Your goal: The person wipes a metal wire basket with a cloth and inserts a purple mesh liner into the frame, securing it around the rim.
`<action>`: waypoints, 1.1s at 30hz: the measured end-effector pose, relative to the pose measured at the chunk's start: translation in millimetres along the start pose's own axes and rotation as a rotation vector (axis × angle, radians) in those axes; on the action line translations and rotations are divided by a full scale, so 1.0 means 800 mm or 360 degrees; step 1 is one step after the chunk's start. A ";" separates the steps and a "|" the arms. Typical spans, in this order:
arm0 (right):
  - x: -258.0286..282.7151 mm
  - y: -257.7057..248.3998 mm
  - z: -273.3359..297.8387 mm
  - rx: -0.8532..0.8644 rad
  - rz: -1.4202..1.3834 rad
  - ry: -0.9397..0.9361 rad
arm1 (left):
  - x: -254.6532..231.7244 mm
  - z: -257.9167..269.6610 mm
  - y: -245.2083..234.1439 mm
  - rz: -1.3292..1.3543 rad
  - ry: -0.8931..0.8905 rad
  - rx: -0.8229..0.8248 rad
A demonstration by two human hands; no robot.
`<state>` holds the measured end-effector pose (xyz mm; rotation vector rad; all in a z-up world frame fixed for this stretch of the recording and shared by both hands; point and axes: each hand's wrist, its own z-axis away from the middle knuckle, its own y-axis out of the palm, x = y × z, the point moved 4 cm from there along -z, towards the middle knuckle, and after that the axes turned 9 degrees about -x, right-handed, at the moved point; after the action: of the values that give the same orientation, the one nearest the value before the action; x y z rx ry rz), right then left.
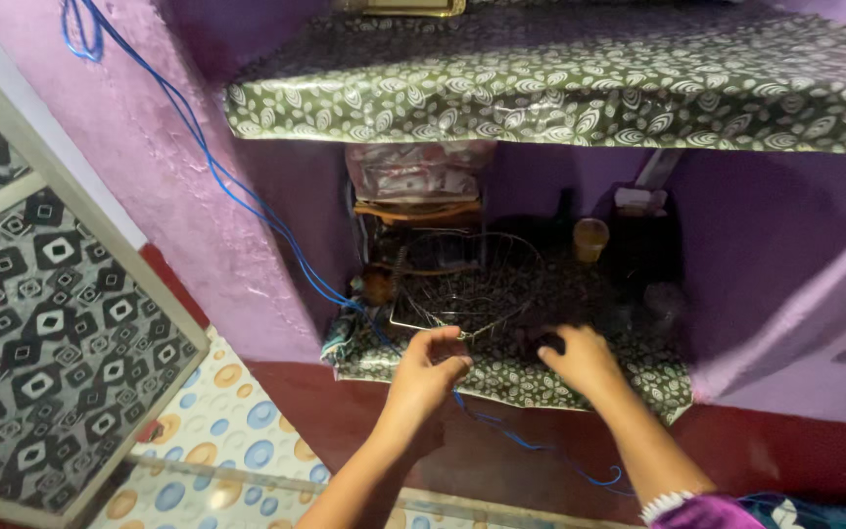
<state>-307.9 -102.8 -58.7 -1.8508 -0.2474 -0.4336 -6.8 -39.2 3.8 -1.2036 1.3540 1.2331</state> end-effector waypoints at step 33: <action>0.068 -0.239 0.119 -0.1103 -0.1190 -0.0536 | -0.051 0.037 0.129 0.1200 -0.0674 -0.0494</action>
<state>-314.9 45.6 104.3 -2.4728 -1.1580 -0.7812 -104.9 -4.1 52.9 -0.5507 1.3541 2.1514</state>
